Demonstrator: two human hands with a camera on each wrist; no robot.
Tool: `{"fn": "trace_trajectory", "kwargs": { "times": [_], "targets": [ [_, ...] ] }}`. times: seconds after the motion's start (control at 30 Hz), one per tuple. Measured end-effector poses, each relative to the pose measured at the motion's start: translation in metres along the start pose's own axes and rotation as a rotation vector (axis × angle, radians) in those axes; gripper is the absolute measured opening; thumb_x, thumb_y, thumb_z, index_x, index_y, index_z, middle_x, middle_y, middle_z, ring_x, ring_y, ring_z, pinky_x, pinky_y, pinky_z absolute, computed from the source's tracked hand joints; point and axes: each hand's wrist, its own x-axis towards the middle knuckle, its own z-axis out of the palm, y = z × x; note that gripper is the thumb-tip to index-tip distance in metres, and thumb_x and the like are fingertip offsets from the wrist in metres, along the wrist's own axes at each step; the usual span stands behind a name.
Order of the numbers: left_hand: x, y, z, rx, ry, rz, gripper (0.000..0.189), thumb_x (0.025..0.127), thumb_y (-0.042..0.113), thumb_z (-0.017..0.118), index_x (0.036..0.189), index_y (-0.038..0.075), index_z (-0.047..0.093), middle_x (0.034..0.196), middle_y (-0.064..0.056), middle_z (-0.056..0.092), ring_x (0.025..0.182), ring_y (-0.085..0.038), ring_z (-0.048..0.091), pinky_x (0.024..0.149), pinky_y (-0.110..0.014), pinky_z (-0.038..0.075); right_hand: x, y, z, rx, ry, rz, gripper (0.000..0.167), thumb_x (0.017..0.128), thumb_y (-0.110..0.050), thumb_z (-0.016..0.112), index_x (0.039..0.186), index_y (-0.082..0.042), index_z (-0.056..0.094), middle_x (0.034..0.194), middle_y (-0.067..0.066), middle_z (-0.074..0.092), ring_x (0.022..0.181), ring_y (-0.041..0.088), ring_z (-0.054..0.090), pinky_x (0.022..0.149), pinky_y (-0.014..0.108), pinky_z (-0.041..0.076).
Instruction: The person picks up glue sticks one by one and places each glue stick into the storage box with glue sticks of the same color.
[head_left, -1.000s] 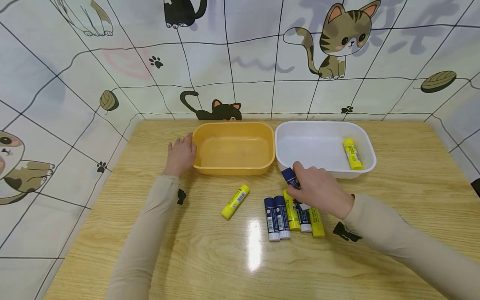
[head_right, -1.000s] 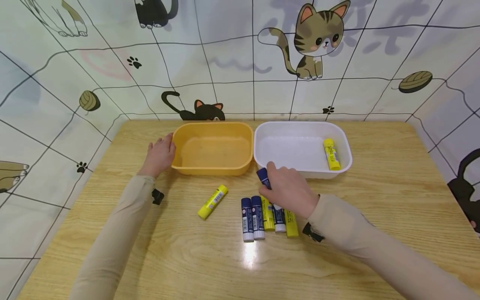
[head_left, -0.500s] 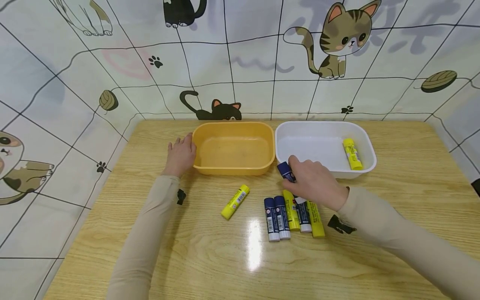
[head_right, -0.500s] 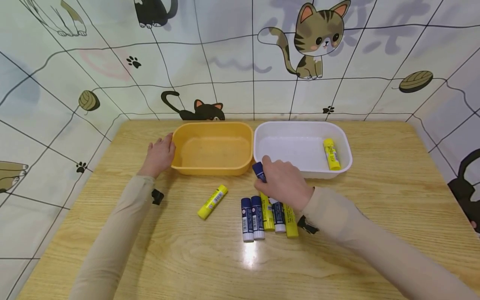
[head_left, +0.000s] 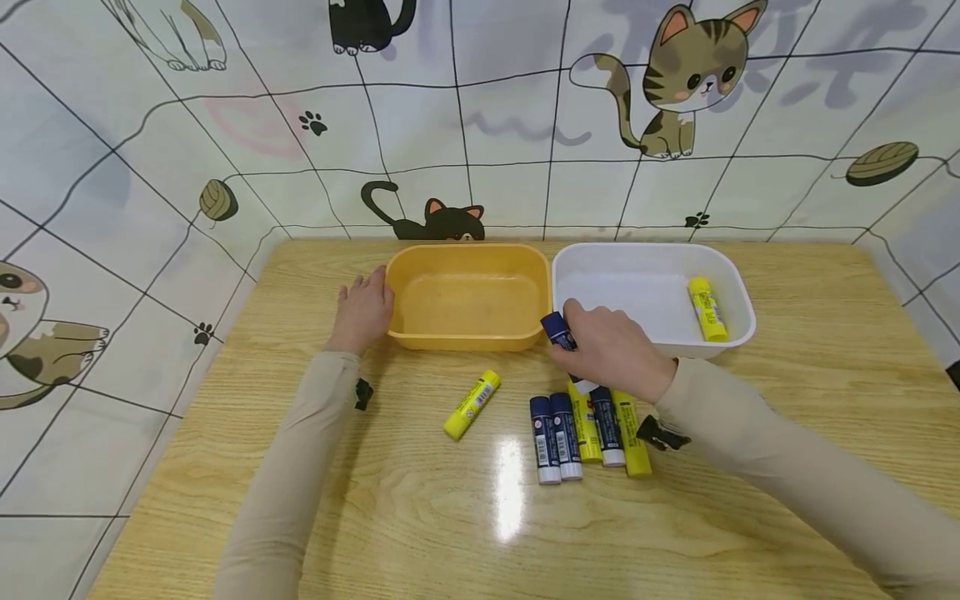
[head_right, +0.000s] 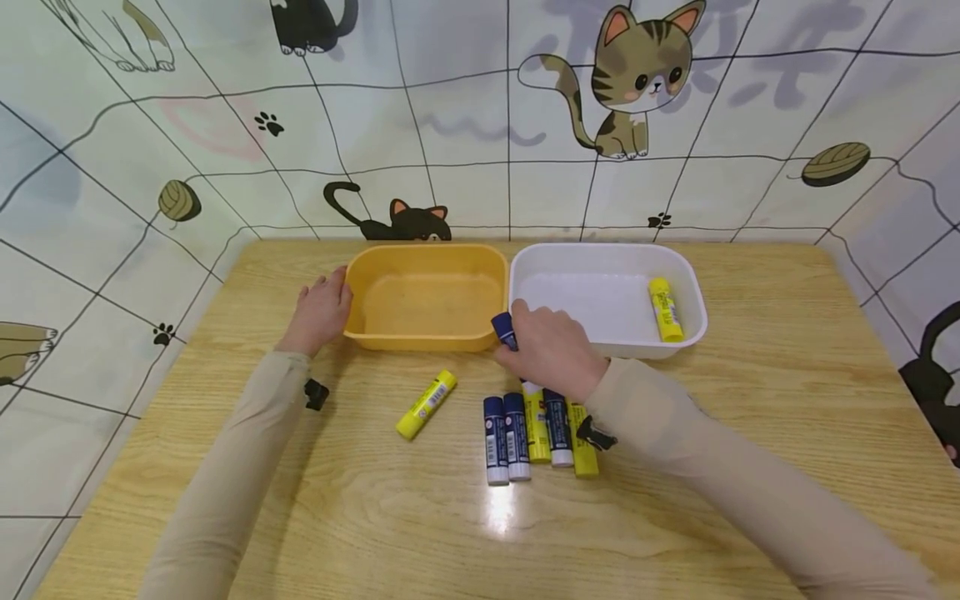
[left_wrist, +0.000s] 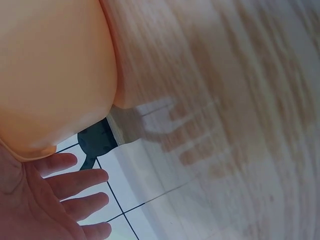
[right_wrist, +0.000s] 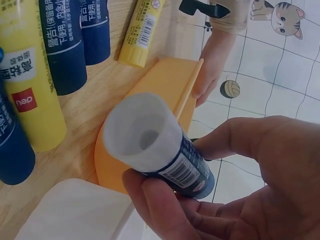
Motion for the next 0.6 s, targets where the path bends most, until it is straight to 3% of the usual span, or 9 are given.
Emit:
{"fn": "trace_trajectory", "kwargs": {
  "times": [0.6],
  "targets": [
    [-0.001, 0.0, -0.001, -0.011, -0.015, 0.009, 0.049, 0.104, 0.02, 0.025, 0.147, -0.004, 0.028, 0.146, -0.025, 0.038, 0.137, -0.046, 0.027, 0.11, -0.061, 0.01, 0.026, -0.006, -0.001, 0.061, -0.025, 0.035, 0.029, 0.086, -0.025, 0.061, 0.095, -0.001, 0.048, 0.066, 0.009, 0.053, 0.048, 0.018, 0.053, 0.043, 0.025, 0.041]
  ]
}}
